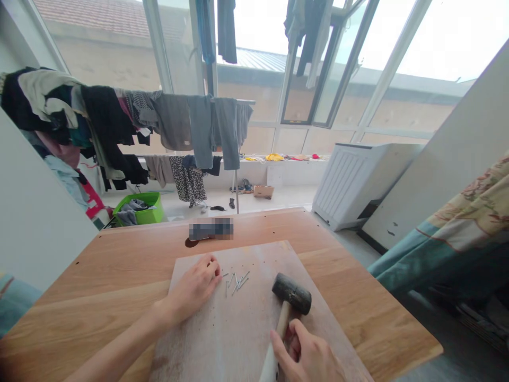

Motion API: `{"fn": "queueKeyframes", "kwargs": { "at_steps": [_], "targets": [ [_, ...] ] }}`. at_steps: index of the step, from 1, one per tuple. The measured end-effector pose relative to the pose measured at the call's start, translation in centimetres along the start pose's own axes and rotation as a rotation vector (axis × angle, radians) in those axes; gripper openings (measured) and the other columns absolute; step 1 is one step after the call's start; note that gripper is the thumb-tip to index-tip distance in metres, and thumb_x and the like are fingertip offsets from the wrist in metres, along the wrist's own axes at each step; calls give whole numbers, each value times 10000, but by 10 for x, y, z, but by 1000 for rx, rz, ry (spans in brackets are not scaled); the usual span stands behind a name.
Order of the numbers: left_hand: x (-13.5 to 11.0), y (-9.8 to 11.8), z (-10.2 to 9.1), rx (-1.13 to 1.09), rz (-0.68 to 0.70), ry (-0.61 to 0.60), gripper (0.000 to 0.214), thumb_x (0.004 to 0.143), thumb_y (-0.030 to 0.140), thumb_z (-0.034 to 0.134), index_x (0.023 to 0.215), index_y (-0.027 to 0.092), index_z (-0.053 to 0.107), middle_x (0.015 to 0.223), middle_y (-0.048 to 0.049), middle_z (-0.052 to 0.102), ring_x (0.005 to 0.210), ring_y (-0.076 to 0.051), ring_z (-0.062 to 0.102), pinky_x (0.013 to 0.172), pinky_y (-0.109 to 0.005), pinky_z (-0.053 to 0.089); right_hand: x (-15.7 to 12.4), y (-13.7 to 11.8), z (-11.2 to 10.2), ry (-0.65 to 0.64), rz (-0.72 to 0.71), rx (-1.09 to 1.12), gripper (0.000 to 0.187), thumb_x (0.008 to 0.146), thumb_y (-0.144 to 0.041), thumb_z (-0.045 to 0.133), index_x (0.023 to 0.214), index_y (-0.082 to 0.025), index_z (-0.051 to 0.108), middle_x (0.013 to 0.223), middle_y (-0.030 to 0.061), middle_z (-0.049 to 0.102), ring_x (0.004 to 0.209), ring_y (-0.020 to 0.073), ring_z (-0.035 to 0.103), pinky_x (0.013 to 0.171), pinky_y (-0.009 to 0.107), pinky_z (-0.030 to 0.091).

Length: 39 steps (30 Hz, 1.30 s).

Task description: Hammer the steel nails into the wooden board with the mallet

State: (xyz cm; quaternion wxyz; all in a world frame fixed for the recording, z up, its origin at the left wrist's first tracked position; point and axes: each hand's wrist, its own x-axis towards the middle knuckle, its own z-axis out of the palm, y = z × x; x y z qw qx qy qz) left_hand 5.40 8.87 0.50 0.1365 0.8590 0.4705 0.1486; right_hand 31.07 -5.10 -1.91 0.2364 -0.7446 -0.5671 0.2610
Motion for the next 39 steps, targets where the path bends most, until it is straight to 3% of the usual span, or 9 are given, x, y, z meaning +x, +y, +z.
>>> {"fn": "queueKeyframes", "kwargs": {
  "at_steps": [5, 9, 14, 17, 21, 26, 31, 35, 39],
  "targets": [
    [1, -6, 3, -9, 49, 3, 164, 983, 138, 442, 897, 185, 573, 990, -67, 628, 886, -213, 612, 796, -330, 484, 2, 22, -9, -86, 148, 363, 405, 816, -631, 509, 835, -232, 574, 703, 36, 712, 521, 195, 669, 429, 244, 452],
    [8, 2, 0, -49, 28, 15, 170, 996, 158, 442, 903, 187, 582, 881, -49, 673, 786, -199, 630, 724, -304, 465, -1, 13, -16, -117, 159, 191, 469, 826, -682, 495, 803, -231, 623, 633, 22, 698, 463, 178, 635, 433, 248, 434],
    [44, 26, 6, -272, 177, 113, 161, 943, 136, 515, 902, 180, 664, 916, -64, 692, 826, -198, 644, 767, -297, 476, 10, -11, -7, 49, 78, -1, 327, 773, -508, 603, 594, -249, 514, 523, 21, 622, 559, 219, 657, 528, 278, 442],
    [72, 40, 18, -344, 233, 96, 158, 887, 101, 568, 854, 178, 702, 904, -51, 691, 796, -173, 649, 747, -261, 492, 14, -5, -8, -3, 140, 232, 271, 795, -494, 562, 717, -236, 537, 590, 19, 657, 572, 214, 671, 517, 275, 467],
    [103, 55, 40, -403, 247, 91, 190, 852, 64, 571, 892, 164, 728, 902, -50, 707, 799, -160, 665, 755, -238, 511, 10, 14, -20, -162, 194, 633, 426, 837, -602, 541, 1002, -211, 520, 578, -25, 637, 430, 169, 609, 419, 249, 461],
    [122, 65, 57, -419, 241, 81, 232, 803, 34, 555, 857, 156, 744, 893, -62, 707, 821, -186, 663, 785, -276, 518, 14, 23, -36, 79, 158, 575, 555, 788, -542, 650, 1193, -211, 465, 868, 39, 702, 362, 120, 533, 319, 250, 403],
    [126, 66, 57, -422, 261, 33, 226, 753, 41, 585, 832, 155, 763, 824, -50, 695, 736, -178, 645, 738, -277, 519, 25, 28, -42, 169, 107, 423, 588, 766, -506, 642, 1245, -184, 535, 1048, 117, 725, 740, 238, 724, 570, 303, 558],
    [125, 65, 56, -435, 273, 7, 223, 729, 40, 601, 804, 167, 769, 795, -40, 693, 708, -169, 638, 716, -266, 520, 25, 28, -36, 93, 133, 390, 591, 798, -520, 589, 1264, -156, 565, 766, 46, 717, 512, 204, 638, 425, 283, 476],
    [128, 68, 62, -488, 268, 15, 254, 756, 28, 569, 817, 166, 774, 853, -55, 715, 751, -170, 655, 751, -270, 524, 21, 23, -33, -55, 169, 492, 626, 838, -527, 576, 1353, -179, 499, 473, -75, 521, 331, 151, 471, 320, 235, 375]
  ]
}}
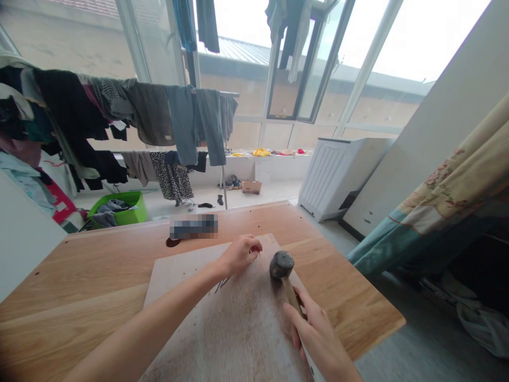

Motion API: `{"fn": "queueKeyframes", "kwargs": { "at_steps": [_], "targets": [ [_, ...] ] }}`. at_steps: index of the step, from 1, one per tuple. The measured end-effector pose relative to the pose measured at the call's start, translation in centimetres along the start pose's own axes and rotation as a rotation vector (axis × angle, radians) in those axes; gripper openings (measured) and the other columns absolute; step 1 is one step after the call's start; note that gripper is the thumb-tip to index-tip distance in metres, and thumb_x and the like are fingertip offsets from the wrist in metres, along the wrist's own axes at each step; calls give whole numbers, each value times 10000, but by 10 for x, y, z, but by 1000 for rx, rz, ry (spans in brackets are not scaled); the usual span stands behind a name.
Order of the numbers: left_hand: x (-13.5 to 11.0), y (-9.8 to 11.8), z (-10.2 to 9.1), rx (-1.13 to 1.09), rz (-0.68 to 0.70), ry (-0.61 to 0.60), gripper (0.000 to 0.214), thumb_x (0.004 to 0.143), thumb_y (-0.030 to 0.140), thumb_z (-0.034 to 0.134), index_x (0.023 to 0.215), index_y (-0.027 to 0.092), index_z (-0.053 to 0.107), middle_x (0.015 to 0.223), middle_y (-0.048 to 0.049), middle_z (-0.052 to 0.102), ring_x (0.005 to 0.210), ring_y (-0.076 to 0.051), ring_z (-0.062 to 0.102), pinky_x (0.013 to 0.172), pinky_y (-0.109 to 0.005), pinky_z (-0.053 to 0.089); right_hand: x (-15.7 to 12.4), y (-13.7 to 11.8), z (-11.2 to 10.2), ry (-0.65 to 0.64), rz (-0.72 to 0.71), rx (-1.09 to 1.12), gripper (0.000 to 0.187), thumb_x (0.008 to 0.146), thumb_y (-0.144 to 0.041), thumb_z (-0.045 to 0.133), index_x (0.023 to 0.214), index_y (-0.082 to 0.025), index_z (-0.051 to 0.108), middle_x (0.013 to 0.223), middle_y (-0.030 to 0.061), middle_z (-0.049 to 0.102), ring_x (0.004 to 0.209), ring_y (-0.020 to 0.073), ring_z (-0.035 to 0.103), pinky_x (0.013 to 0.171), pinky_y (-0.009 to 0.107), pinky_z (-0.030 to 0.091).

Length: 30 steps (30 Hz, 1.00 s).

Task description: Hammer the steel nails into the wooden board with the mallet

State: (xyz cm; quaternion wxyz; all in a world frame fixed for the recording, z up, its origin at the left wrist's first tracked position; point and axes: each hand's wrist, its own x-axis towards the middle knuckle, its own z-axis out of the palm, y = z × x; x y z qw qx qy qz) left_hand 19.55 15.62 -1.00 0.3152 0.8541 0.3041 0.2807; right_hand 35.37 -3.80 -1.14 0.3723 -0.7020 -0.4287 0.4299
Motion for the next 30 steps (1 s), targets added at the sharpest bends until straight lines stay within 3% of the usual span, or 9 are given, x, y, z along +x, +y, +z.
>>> {"fn": "queueKeyframes", "kwargs": {
  "at_steps": [3, 6, 10, 14, 21, 27, 30],
  "targets": [
    [1, -3, 7, -73, -19, 27, 230, 792, 52, 575, 855, 153, 772, 859, -61, 740, 762, -168, 674, 752, -268, 531, -3, -6, 0, -67, 67, 100, 665, 845, -547, 586, 1411, -241, 418, 593, -63, 574, 343, 124, 489, 293, 202, 372],
    [-1, -7, 13, -153, -47, 59, 224, 812, 90, 603, 974, 147, 747, 814, -47, 760, 734, -161, 687, 732, -266, 545, -3, -10, 0, -39, 98, 106, 636, 836, -568, 591, 1363, -244, 445, 574, -86, 516, 322, 100, 466, 273, 175, 352],
    [-3, -11, 15, -227, -60, 88, 222, 810, 100, 625, 1007, 146, 716, 819, -47, 771, 733, -158, 700, 735, -267, 551, 4, -17, 0, -32, 33, 142, 457, 840, -586, 574, 1121, -227, 538, 596, -94, 486, 323, 72, 442, 277, 164, 348],
    [-3, -12, 15, -266, -60, 87, 224, 793, 86, 646, 999, 155, 703, 786, -32, 764, 719, -151, 694, 738, -262, 548, 15, -35, 1, -25, -69, 148, 387, 840, -603, 568, 900, -226, 501, 583, -98, 475, 321, 60, 429, 280, 159, 337],
    [-3, -10, 12, -266, -64, 89, 258, 781, 78, 642, 1015, 169, 701, 740, -3, 743, 684, -143, 679, 686, -246, 540, 28, -60, 10, -76, -165, 103, 372, 874, -564, 531, 1023, -224, 510, 590, -103, 483, 317, 71, 434, 278, 169, 341],
    [-1, -11, 15, -202, -49, 70, 275, 798, 85, 637, 1060, 159, 673, 791, -17, 754, 714, -144, 692, 696, -245, 548, 35, -51, 16, -79, -200, 76, 411, 902, -521, 514, 1178, -217, 515, 591, -108, 473, 324, 82, 440, 282, 181, 349],
    [-2, -9, 6, -135, -26, 26, 283, 822, 111, 628, 1103, 141, 638, 887, -50, 761, 751, -146, 703, 703, -239, 552, 34, -46, 17, -70, -195, 58, 452, 905, -539, 509, 1212, -208, 517, 589, -107, 473, 326, 83, 436, 281, 181, 345]
  ]
}}
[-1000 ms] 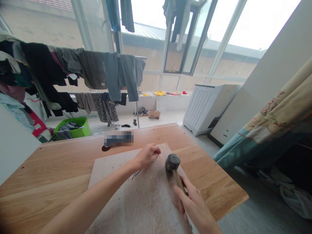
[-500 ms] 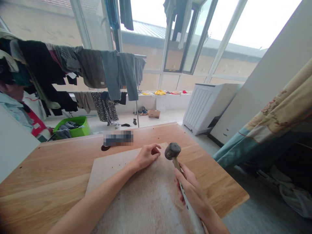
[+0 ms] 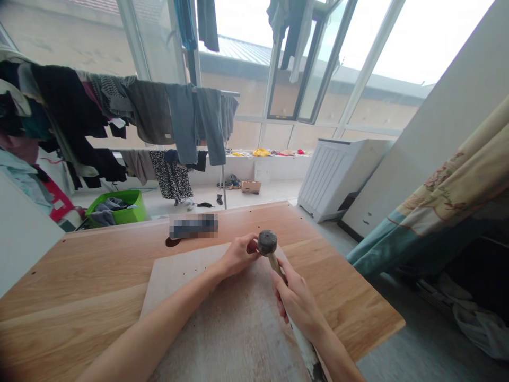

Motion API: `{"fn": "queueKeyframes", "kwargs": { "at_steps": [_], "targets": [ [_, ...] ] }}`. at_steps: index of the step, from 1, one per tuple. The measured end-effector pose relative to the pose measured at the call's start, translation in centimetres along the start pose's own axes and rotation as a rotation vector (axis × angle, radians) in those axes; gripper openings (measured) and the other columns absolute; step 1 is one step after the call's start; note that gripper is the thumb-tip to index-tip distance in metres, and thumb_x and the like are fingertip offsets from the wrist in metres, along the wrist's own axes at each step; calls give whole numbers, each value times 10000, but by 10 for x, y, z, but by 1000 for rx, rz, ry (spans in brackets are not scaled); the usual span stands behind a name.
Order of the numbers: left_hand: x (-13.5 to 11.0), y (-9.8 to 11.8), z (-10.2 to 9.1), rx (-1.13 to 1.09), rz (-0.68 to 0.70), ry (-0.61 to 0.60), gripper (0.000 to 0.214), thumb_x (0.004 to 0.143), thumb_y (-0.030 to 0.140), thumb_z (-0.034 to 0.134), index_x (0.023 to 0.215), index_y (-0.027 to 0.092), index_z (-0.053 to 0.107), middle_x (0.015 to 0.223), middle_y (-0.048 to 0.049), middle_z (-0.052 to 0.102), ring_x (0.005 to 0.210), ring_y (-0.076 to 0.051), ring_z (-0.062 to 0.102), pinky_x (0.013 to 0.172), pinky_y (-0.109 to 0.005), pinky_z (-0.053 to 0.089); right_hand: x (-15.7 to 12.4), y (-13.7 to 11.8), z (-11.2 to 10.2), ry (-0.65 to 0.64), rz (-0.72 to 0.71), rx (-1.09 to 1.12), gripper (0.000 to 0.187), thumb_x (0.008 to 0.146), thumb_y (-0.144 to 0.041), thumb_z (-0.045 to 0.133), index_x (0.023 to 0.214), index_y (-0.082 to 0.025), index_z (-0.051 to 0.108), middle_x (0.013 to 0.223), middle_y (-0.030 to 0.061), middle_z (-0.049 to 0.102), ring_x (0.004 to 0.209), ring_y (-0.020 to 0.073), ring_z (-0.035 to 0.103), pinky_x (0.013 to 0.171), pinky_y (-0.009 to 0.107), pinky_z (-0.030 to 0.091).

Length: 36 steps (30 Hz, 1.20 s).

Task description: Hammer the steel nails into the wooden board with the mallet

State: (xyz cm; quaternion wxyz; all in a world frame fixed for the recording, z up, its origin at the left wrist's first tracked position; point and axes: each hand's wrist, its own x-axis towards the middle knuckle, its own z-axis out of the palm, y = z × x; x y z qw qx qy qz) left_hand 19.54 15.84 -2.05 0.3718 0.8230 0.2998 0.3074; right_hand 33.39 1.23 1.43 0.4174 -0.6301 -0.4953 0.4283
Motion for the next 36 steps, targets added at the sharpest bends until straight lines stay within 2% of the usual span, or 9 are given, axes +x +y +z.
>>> {"fn": "queueKeyframes", "kwargs": {
  "at_steps": [4, 6, 9, 13, 19, 23, 28, 32, 36],
  "targets": [
    [-15, 15, -35, 176, 52, -77, 156, 802, 163, 633, 956, 170, 655, 927, -61, 722, 794, -182, 678, 732, -285, 537, -7, 1, -3, 39, 23, 24, 512, 896, -558, 516, 1261, -200, 493, 583, -107, 462, 324, 80, 421, 286, 180, 343],
    [-29, 24, -54, 268, 80, -142, 83, 723, 149, 663, 783, 201, 640, 822, -36, 691, 793, -215, 661, 743, -315, 523, -10, 2, -5, 52, 33, 26, 541, 879, -568, 530, 1270, -195, 491, 584, -103, 470, 329, 86, 428, 291, 189, 357],
    [-49, 35, -66, 420, 100, -234, 176, 628, 67, 647, 623, 216, 554, 689, -31, 627, 720, -241, 646, 674, -327, 509, -13, 7, -7, 50, 68, 22, 519, 868, -560, 545, 1243, -203, 515, 588, -95, 477, 341, 90, 435, 295, 193, 360],
    [-62, 43, -55, 595, 112, -296, 258, 619, -36, 572, 597, 216, 520, 645, -47, 609, 632, -247, 642, 604, -337, 493, -16, 16, -6, 36, 112, 38, 472, 885, -556, 533, 1214, -218, 531, 596, -94, 471, 339, 83, 415, 287, 190, 348],
    [-60, 46, -50, 563, 111, -317, 260, 605, -54, 572, 594, 206, 581, 646, -59, 653, 649, -249, 656, 654, -344, 505, -18, 16, -9, 26, 94, 54, 472, 877, -564, 556, 1192, -214, 537, 591, -95, 473, 328, 82, 413, 278, 191, 336],
    [-43, 36, -53, 294, 86, -185, 174, 651, 46, 651, 721, 202, 689, 776, -33, 718, 728, -202, 665, 691, -290, 509, -15, 10, -10, 49, 85, 80, 465, 860, -575, 568, 1149, -214, 526, 589, -97, 479, 326, 79, 414, 281, 188, 341],
    [-20, 9, -36, 125, 3, 0, 144, 788, 111, 602, 854, 146, 725, 852, -45, 751, 785, -154, 683, 709, -234, 517, -11, 2, -7, 71, 59, 106, 389, 853, -582, 570, 986, -220, 514, 604, -92, 501, 339, 68, 429, 300, 179, 349],
    [-19, -4, -25, 82, -8, 53, 152, 795, 110, 608, 857, 153, 740, 814, -31, 754, 768, -154, 679, 753, -251, 516, -10, 0, -5, 68, 44, 100, 391, 850, -597, 563, 956, -226, 500, 591, -98, 494, 331, 70, 428, 289, 177, 338],
    [-22, -4, -25, 70, 25, 46, 171, 772, 89, 613, 838, 174, 747, 815, -17, 753, 787, -159, 671, 789, -259, 503, -8, 2, -4, 52, 35, 109, 394, 853, -601, 567, 935, -220, 507, 589, -96, 490, 328, 65, 420, 288, 175, 330]
  ]
}}
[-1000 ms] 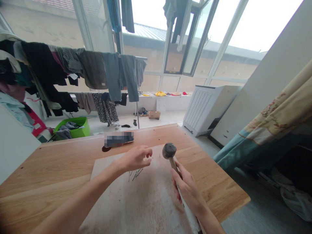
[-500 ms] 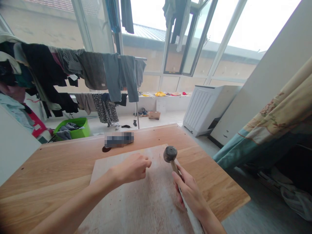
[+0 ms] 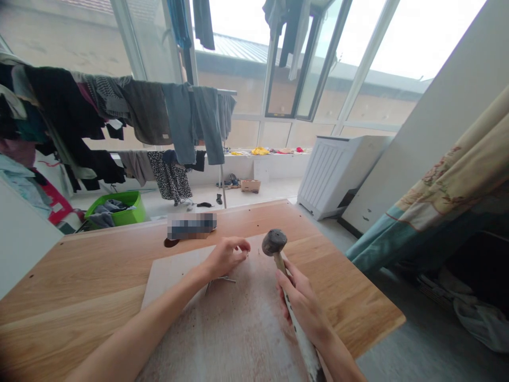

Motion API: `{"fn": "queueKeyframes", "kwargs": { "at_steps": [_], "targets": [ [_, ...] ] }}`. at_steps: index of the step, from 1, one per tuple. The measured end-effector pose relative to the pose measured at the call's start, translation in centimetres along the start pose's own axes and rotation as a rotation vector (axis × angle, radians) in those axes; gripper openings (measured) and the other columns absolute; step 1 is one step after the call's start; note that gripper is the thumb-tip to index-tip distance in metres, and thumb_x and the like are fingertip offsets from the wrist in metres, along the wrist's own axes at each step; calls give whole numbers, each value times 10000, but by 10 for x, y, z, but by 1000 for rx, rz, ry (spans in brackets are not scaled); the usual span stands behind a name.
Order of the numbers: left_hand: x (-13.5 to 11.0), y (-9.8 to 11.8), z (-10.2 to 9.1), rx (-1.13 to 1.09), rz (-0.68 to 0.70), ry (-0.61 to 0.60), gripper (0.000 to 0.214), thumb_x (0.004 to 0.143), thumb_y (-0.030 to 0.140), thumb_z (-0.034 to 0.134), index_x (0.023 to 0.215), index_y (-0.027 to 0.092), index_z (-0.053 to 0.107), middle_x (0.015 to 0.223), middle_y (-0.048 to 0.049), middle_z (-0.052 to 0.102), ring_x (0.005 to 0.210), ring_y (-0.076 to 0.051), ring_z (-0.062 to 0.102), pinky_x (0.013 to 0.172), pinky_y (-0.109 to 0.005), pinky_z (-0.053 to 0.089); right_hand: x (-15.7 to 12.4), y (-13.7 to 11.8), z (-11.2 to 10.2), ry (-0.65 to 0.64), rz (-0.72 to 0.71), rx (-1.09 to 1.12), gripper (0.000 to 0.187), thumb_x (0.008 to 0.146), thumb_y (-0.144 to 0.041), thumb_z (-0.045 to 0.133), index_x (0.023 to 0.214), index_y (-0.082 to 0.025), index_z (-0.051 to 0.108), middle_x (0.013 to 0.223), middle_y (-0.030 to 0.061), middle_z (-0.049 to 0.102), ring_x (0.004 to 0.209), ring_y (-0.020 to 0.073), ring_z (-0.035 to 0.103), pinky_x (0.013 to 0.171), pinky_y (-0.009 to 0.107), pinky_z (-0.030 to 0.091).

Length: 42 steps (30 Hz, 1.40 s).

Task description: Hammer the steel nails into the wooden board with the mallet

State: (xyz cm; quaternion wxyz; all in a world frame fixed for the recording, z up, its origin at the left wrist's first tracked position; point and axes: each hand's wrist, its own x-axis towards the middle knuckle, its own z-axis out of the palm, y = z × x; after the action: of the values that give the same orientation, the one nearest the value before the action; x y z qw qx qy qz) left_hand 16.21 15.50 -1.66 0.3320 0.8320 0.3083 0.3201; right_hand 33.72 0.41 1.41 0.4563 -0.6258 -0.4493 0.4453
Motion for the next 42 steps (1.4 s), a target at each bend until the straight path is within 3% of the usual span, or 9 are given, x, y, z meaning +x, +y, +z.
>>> {"fn": "queueKeyframes", "kwargs": {
  "at_steps": [6, 14, 18, 25, 35, 39, 42],
  "targets": [
    [-2, 0, -1, -21, 11, -11, 185, 752, 72, 604, 817, 173, 745, 768, -5, 729, 739, -145, 648, 737, -235, 486, -1, -3, 4, -20, -4, 28, 430, 871, -583, 564, 1089, -214, 526, 604, -96, 486, 329, 65, 413, 282, 174, 323],
    [-5, -3, 0, -60, 4, -17, 214, 728, 48, 600, 841, 163, 742, 745, 5, 701, 662, -119, 588, 669, -220, 466, 4, -2, 6, -53, -45, 49, 452, 894, -567, 560, 1151, -197, 522, 598, -99, 490, 322, 63, 423, 276, 168, 330],
    [-4, -4, 2, -90, 11, -13, 153, 782, 97, 616, 846, 164, 737, 783, -8, 716, 687, -120, 597, 689, -223, 483, 7, 1, 8, -75, -67, 52, 442, 928, -539, 541, 1200, -191, 515, 595, -99, 488, 324, 61, 427, 279, 161, 343],
    [-2, -9, 6, -145, -50, 9, 241, 801, 132, 658, 1033, 173, 706, 817, -25, 774, 684, -132, 658, 691, -237, 533, 6, -4, 18, -102, -103, 16, 450, 948, -510, 511, 1255, -182, 489, 549, -107, 471, 316, 76, 423, 271, 162, 355],
    [0, -11, 8, -74, -41, 6, 311, 791, 85, 661, 1094, 158, 669, 801, -13, 765, 688, -133, 678, 677, -220, 529, 3, -13, 27, -131, -61, -134, 436, 939, -500, 464, 1241, -190, 513, 564, -99, 455, 348, 88, 439, 290, 168, 366],
    [-1, -4, -1, 19, -2, -45, 333, 821, 143, 665, 1151, 137, 625, 903, -54, 765, 725, -148, 683, 677, -238, 541, 0, -10, 28, -116, -31, -125, 481, 922, -507, 479, 1284, -190, 504, 586, -95, 460, 347, 87, 447, 286, 170, 364],
    [-13, 10, -20, 125, 63, -98, 339, 808, 159, 677, 1144, 151, 636, 1070, -103, 740, 911, -215, 689, 804, -314, 540, -2, -6, 24, -120, -30, -98, 506, 919, -520, 501, 1298, -185, 494, 594, -94, 465, 343, 80, 437, 284, 167, 362]
  ]
}}
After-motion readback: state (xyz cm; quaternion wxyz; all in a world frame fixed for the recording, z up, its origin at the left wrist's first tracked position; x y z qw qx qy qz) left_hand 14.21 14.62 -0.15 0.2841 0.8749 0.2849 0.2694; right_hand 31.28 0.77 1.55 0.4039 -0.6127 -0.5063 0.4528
